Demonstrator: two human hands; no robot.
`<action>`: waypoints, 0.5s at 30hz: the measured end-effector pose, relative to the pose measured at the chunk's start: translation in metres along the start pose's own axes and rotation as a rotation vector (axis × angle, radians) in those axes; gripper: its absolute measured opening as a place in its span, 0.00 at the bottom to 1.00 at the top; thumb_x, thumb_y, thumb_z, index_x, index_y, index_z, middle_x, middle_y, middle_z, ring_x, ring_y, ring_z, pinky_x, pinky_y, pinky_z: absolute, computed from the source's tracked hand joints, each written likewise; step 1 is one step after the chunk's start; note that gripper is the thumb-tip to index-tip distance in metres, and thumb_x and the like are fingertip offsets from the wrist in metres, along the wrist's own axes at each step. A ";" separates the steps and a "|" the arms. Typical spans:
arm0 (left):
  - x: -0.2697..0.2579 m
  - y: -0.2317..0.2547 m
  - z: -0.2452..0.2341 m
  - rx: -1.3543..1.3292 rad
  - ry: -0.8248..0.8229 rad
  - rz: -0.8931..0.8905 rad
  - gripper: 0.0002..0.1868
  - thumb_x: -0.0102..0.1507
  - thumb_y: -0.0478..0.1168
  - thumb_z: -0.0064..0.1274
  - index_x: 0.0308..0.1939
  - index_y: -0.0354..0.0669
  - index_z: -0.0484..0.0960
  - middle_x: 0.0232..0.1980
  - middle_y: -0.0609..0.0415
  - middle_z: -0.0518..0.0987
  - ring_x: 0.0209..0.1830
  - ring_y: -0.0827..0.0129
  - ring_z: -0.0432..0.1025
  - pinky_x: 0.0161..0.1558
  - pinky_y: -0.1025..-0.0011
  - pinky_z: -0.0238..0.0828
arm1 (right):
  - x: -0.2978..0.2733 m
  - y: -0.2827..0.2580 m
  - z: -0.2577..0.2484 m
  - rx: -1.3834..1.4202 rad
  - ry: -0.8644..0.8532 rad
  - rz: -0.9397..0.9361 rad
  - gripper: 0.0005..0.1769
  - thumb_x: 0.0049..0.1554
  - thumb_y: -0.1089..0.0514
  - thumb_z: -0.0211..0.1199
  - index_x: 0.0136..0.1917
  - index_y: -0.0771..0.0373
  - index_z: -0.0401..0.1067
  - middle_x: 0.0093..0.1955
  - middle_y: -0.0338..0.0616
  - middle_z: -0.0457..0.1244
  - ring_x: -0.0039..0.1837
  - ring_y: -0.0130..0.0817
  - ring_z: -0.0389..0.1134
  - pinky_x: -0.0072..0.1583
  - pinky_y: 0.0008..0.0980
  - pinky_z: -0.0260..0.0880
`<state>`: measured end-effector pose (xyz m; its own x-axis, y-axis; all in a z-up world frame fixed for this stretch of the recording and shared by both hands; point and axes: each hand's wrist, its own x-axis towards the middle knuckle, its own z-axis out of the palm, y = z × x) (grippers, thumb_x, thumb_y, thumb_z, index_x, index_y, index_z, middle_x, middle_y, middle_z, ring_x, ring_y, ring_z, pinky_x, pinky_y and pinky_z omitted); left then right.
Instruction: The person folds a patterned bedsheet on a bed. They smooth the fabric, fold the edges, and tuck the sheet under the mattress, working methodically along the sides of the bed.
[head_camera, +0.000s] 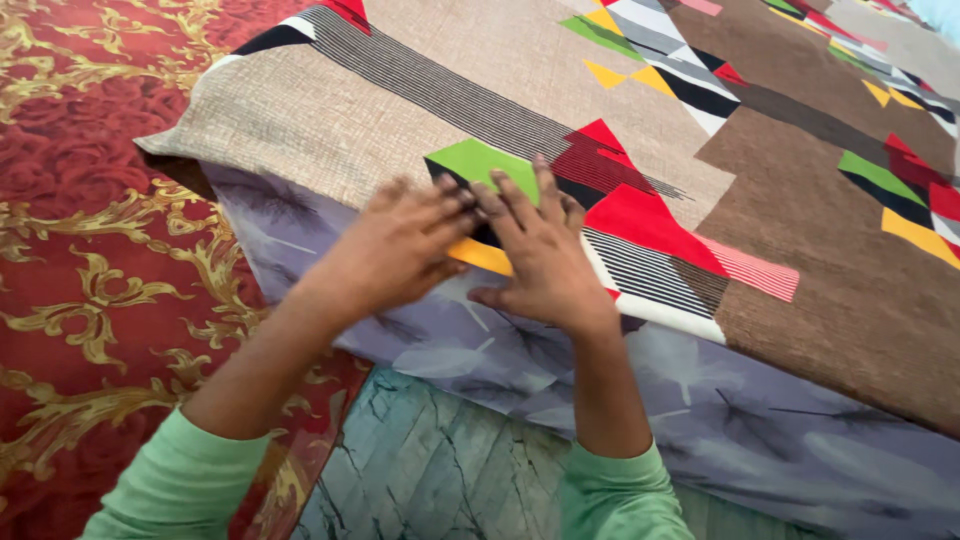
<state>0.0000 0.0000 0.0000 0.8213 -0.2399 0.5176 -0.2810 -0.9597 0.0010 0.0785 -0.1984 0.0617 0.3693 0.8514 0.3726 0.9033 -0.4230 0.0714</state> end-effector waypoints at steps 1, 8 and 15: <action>-0.004 -0.014 -0.008 0.075 -0.070 -0.077 0.39 0.61 0.59 0.55 0.73 0.49 0.66 0.76 0.49 0.64 0.79 0.57 0.53 0.73 0.41 0.43 | 0.004 -0.005 0.006 0.005 0.023 -0.007 0.63 0.34 0.38 0.80 0.76 0.56 0.56 0.78 0.53 0.51 0.81 0.65 0.38 0.69 0.71 0.45; -0.050 -0.113 -0.029 0.052 0.123 -0.342 0.58 0.49 0.73 0.60 0.77 0.52 0.61 0.79 0.42 0.56 0.80 0.49 0.45 0.73 0.41 0.30 | 0.035 -0.033 0.037 -0.023 0.017 0.004 0.53 0.45 0.39 0.74 0.77 0.53 0.55 0.79 0.50 0.50 0.80 0.63 0.43 0.68 0.69 0.49; -0.079 -0.133 -0.024 0.074 0.077 -0.288 0.46 0.62 0.68 0.56 0.81 0.65 0.62 0.85 0.50 0.57 0.86 0.55 0.47 0.80 0.43 0.31 | 0.039 -0.041 0.045 -0.126 0.039 -0.044 0.39 0.58 0.42 0.64 0.78 0.47 0.56 0.79 0.49 0.52 0.76 0.53 0.53 0.66 0.63 0.55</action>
<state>-0.0389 0.1500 -0.0205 0.8208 0.0525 0.5687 -0.0027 -0.9954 0.0958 0.0657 -0.1342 0.0319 0.3192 0.8580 0.4023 0.8828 -0.4236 0.2031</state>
